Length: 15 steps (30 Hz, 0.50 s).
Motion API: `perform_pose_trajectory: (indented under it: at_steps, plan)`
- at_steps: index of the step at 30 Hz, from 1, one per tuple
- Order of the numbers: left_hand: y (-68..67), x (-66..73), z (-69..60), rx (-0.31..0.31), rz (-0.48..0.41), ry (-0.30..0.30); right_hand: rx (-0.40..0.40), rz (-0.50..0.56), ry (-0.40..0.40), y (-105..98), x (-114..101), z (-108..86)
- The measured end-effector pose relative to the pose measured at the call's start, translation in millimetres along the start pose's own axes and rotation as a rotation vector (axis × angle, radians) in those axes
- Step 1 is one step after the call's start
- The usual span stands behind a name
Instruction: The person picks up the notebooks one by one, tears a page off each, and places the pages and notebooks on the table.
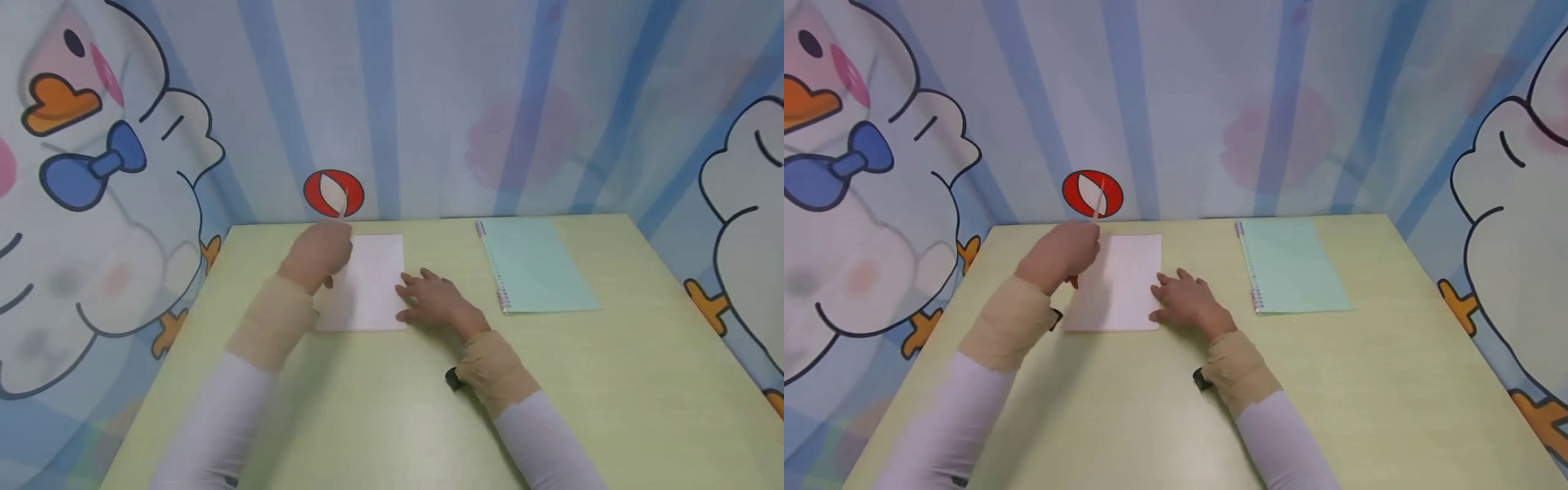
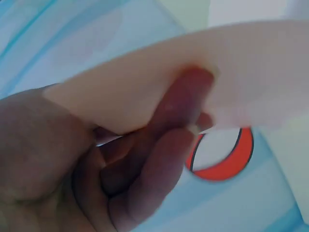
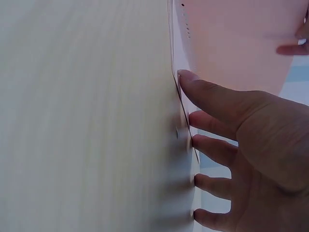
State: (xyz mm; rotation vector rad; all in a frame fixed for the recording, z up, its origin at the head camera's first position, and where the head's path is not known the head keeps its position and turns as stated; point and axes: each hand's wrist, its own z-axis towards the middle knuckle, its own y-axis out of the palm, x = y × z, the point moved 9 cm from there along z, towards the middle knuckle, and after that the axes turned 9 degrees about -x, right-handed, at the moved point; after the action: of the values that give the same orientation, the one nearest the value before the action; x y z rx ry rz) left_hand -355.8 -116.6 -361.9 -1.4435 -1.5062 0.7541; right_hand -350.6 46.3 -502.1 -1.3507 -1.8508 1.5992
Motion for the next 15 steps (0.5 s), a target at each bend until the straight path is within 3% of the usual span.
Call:
perform_pose_trajectory:
  at_steps: [5,8,11,15]
  plan:
    - [-21.6,-49.5,-22.4,0.004,-0.148,-0.130,-0.009,0.004,0.014,-1,0,2.0]
    - [-24.7,-77.0,-29.2,0.022,-0.144,-0.165,-0.027,0.012,0.015,2,0,0.4]
    - [-25.7,-102.1,-29.6,0.035,-0.112,-0.154,-0.029,0.003,0.016,5,1,-0.3]
    - [-27.9,-129.5,-31.2,0.098,0.004,-0.076,-0.014,-0.009,0.016,4,1,-0.5]
